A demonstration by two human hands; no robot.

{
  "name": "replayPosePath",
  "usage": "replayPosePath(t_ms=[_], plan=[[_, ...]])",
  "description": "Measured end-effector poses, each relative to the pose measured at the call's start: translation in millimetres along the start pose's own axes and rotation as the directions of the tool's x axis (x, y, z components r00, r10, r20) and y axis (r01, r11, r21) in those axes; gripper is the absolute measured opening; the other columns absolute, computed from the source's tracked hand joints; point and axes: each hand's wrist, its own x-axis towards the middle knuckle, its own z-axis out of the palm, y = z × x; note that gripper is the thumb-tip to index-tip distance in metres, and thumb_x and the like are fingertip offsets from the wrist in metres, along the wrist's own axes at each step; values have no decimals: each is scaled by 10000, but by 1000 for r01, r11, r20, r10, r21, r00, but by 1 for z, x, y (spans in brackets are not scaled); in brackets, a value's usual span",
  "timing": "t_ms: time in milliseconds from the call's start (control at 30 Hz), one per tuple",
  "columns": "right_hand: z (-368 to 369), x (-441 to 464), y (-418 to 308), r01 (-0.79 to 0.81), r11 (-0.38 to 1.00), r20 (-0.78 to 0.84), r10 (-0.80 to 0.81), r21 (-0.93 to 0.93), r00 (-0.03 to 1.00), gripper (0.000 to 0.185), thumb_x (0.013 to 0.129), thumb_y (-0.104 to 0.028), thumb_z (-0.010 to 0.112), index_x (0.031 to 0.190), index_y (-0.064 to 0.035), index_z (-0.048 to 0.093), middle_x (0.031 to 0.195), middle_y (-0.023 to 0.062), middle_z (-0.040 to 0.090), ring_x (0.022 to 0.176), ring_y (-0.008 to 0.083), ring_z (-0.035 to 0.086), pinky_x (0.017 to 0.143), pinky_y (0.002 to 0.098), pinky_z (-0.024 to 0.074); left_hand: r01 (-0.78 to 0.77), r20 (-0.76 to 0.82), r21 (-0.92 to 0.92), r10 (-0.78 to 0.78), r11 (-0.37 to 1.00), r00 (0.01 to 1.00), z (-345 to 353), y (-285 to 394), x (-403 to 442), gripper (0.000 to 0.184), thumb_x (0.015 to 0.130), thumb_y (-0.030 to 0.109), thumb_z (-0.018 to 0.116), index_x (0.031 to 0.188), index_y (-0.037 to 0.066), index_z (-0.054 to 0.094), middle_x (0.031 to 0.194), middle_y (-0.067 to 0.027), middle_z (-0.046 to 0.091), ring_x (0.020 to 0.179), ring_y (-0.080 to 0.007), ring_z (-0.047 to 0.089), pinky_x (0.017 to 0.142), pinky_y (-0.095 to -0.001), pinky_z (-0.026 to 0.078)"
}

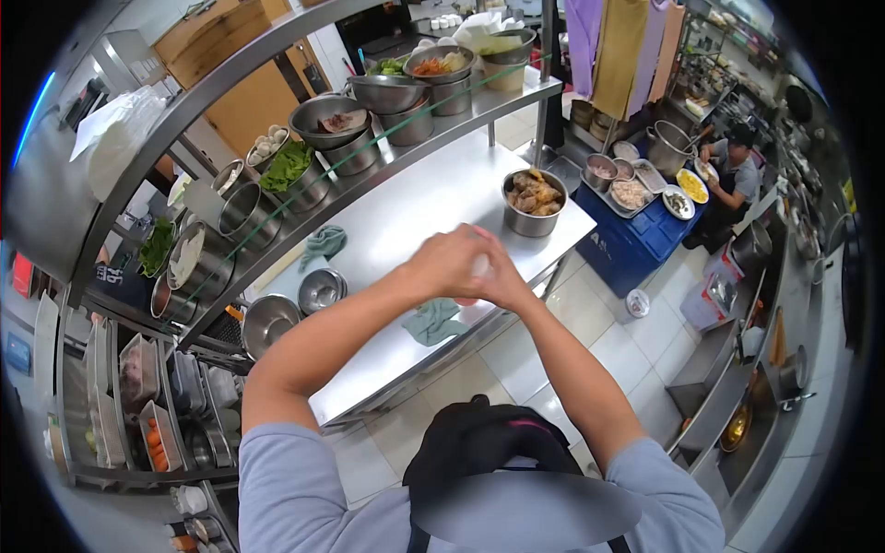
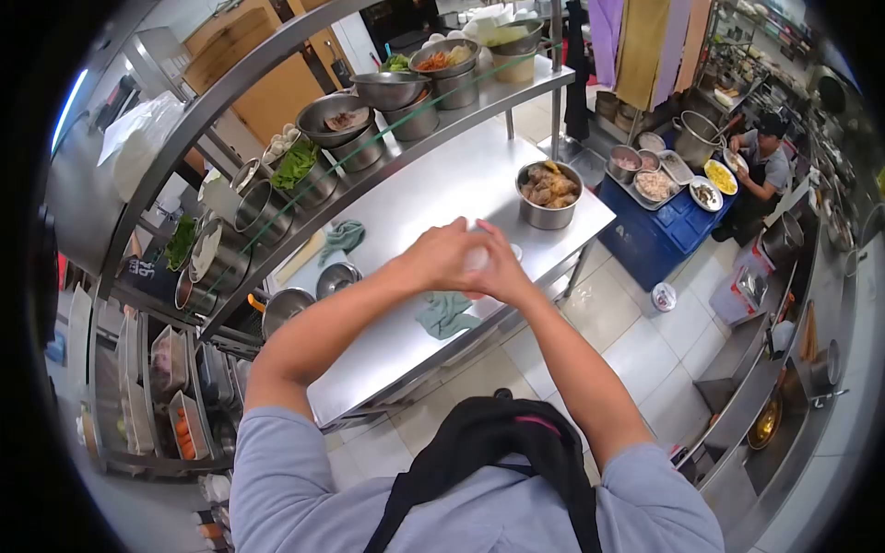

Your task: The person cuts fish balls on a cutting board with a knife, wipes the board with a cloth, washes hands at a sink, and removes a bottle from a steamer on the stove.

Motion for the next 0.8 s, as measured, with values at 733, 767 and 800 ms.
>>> replayPosePath(t_ms=[733,767,800], plan=[[62,389,-354,709,654,-17,-738,-264,674,675,761,-525,867,1229,-122,595,1513,226,417,1330,471,500,1081,519,477,855,-172,-166,-868,492,467,92,-138,-243,535,812,472,729,1258,181,694,1216,-216,646,1126,-411,656,967,-528,532],[66,396,-358,715,649,-17,-743,-259,669,675,761,-525,867,1229,-122,595,1513,226,417,1330,471,500,1081,519,477,857,-179,-167,-869,488,461,90,-137,-248,535,812,472,729,1258,181,694,1216,-216,646,1126,-411,656,967,-528,532],[67,399,-359,693,674,-13,-719,-255,695,687,746,-537,875,1213,-116,598,1514,228,416,1341,464,491,1080,514,477,830,-238,-214,-851,515,467,92,-134,-252,548,800,458,752,1268,179,695,1197,-212,651,1109,-408,653,959,-516,534]])
